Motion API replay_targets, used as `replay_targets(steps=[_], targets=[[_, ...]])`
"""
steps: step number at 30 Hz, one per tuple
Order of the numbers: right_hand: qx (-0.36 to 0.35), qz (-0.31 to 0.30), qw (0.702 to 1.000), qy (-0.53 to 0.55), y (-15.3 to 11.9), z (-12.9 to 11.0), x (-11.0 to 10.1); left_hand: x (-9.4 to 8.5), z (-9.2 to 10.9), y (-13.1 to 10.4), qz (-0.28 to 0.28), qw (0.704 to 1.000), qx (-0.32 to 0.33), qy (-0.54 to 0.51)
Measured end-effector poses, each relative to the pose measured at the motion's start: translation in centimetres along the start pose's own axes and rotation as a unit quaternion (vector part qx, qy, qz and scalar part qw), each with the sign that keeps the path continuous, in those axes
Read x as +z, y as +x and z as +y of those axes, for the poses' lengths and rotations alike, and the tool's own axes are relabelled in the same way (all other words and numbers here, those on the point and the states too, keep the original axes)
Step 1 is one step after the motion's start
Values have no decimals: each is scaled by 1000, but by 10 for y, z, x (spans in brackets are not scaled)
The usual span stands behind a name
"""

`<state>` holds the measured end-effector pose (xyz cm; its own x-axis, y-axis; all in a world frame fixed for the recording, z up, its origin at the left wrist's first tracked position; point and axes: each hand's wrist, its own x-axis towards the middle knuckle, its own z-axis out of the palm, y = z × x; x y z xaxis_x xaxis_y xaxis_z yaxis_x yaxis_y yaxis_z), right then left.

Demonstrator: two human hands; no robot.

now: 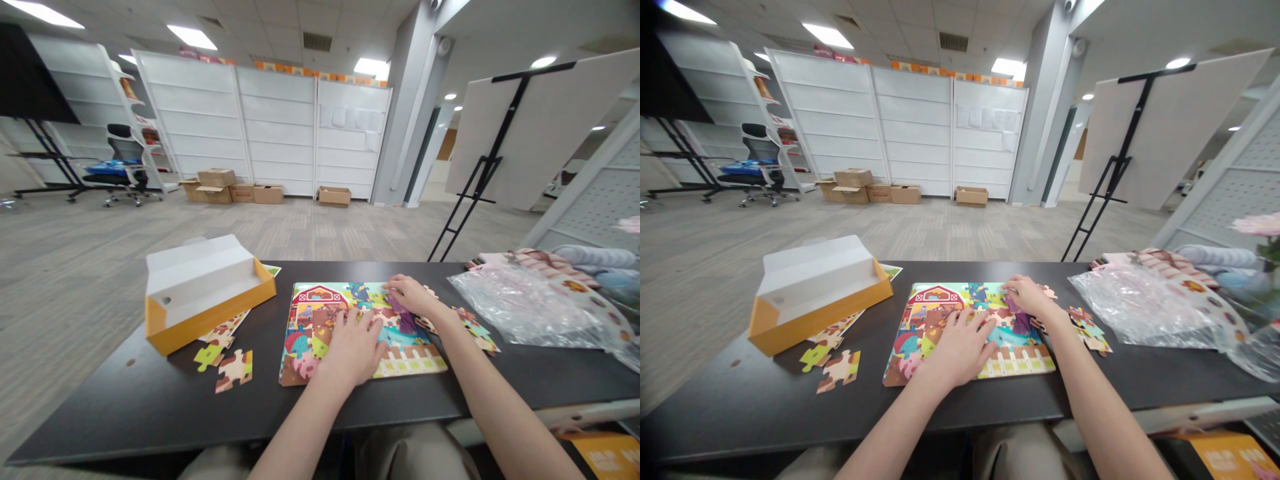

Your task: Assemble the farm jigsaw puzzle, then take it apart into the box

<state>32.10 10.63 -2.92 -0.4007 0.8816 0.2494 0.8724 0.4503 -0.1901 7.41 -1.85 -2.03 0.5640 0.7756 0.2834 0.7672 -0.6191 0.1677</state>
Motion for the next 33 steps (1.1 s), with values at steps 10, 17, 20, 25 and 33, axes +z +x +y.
replay_targets(steps=[10,17,20,25,33], targets=[[201,166,965,-23,-16,28,-37,-3,0,0,-8,1000,-1,-1],[363,58,927,-79,-34,56,-42,1,-2,0,-1,1000,4,1],[327,-37,942,-61,-35,58,-37,0,-2,1,-3,1000,4,5],[306,-19,951,-45,-35,61,-33,-1,-2,1,-5,1000,5,2],[309,96,942,92,-32,46,-47,0,-4,1,-5,1000,9,3]])
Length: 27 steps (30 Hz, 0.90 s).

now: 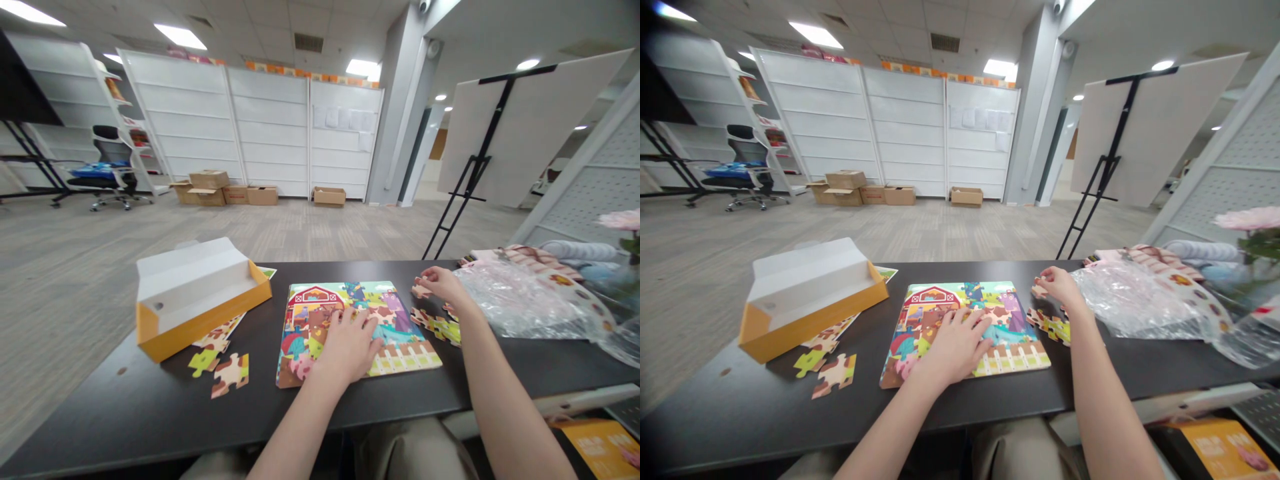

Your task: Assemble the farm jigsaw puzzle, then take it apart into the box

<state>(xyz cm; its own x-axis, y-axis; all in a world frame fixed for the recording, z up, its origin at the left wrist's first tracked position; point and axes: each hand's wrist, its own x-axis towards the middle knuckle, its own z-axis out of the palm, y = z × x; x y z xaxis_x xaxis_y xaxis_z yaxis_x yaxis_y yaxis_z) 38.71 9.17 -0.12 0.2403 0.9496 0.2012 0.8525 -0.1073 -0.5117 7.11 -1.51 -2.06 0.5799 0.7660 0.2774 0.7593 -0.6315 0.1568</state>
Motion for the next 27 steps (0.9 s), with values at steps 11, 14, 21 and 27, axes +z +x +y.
replay_targets(steps=[11,14,21,27], targets=[[-69,-368,916,144,-24,-40,-2,-5,1,1,3,1000,3,-2],[-73,-372,913,152,-21,-38,7,-6,1,0,1,1000,4,1],[-75,-375,908,172,-24,-41,0,0,1,0,11,1000,6,0],[-101,-419,872,234,-34,-59,-1,-2,-2,1,-10,1000,-1,-18]])
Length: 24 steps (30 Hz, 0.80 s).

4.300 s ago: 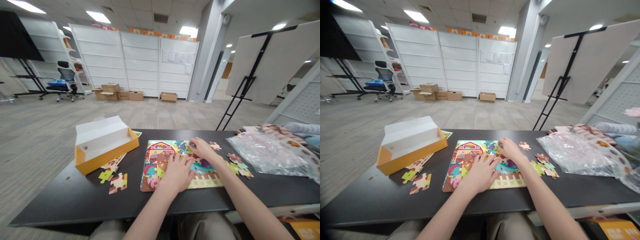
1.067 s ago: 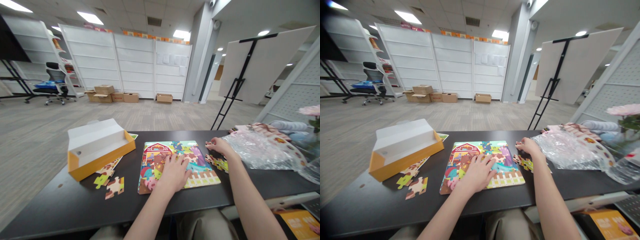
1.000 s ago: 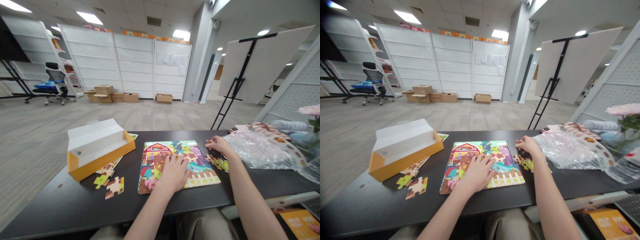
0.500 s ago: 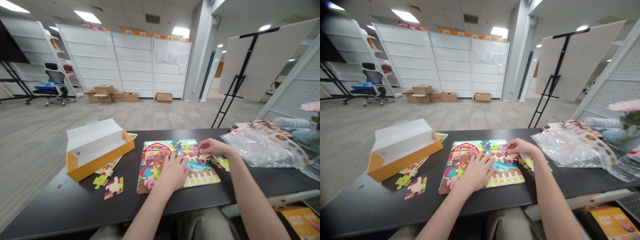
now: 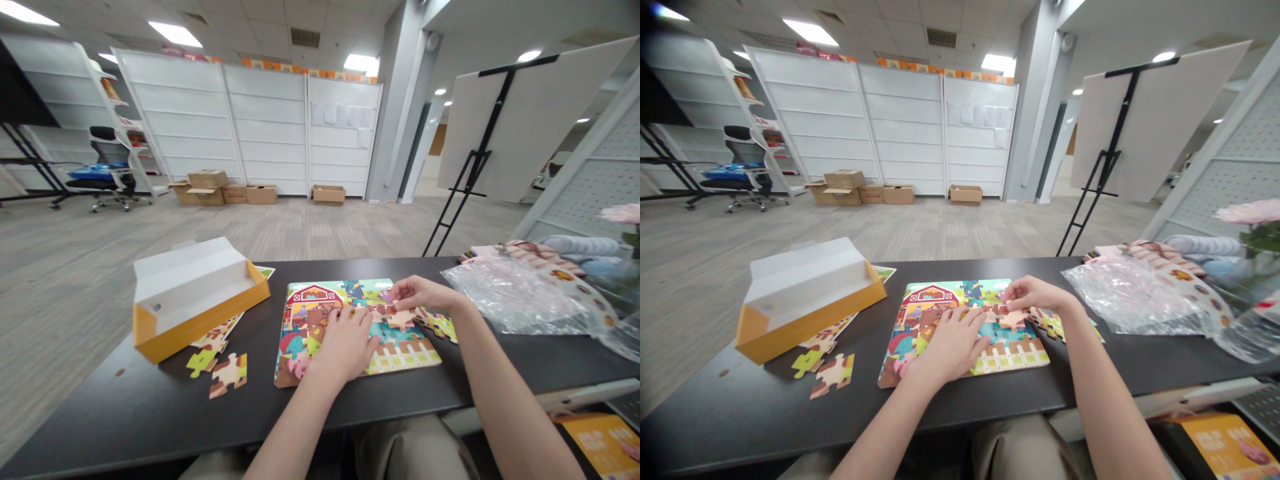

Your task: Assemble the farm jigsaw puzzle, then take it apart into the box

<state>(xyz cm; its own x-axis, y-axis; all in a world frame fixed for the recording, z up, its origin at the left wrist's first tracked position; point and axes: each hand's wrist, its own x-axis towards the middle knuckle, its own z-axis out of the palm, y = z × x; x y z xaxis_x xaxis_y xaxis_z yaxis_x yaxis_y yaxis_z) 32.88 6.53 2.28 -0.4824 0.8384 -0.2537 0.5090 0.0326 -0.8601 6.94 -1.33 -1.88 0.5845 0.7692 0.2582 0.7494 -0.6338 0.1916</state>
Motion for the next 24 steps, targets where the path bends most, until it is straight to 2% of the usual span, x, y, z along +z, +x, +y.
replay_targets(steps=[6,16,24], targets=[[-2,-56,998,-19,16,-1,20,-8,-7,-1,-18,999,1,-32],[2,-105,994,21,10,-10,24,-9,-8,-2,-28,999,8,-36],[-6,-86,993,-83,15,-6,23,-11,-6,0,-25,999,6,-34]])
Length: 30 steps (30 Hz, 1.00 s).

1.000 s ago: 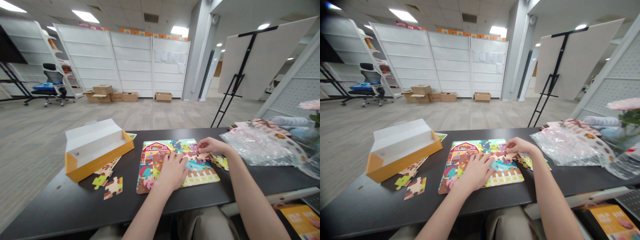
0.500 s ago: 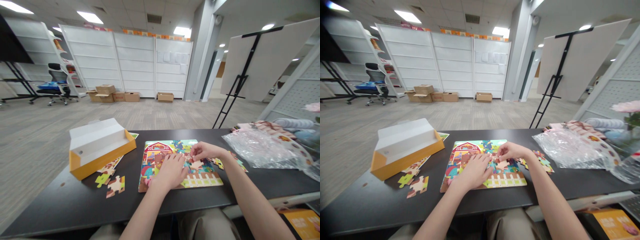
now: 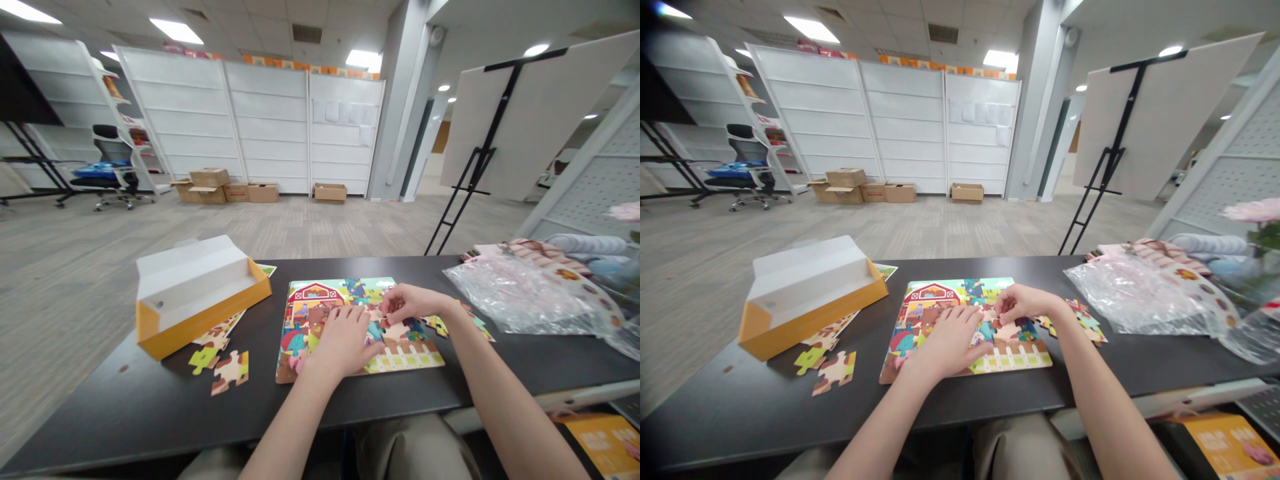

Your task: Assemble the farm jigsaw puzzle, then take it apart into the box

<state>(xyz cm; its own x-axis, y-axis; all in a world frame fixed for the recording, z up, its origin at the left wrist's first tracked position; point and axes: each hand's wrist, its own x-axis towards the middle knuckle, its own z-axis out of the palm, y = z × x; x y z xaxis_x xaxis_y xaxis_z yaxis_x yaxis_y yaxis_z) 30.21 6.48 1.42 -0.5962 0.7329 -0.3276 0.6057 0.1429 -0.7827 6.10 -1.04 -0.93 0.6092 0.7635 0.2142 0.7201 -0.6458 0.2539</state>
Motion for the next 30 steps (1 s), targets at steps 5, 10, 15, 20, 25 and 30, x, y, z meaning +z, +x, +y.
replay_targets(steps=[5,10,15,20,25,30], targets=[[-6,15,998,-68,3,1,2,0,1,0,-1,1000,-1,-1],[6,36,998,-60,5,1,4,0,2,-1,8,1000,4,0],[13,17,999,-35,4,1,5,1,7,-4,24,998,65,-12],[19,8,999,-30,4,2,5,3,10,-5,6,995,101,-18],[7,8,999,-33,0,1,1,3,9,-4,-1,995,95,-27],[-22,54,996,-66,-3,3,-4,2,11,-3,-4,996,86,-37]])
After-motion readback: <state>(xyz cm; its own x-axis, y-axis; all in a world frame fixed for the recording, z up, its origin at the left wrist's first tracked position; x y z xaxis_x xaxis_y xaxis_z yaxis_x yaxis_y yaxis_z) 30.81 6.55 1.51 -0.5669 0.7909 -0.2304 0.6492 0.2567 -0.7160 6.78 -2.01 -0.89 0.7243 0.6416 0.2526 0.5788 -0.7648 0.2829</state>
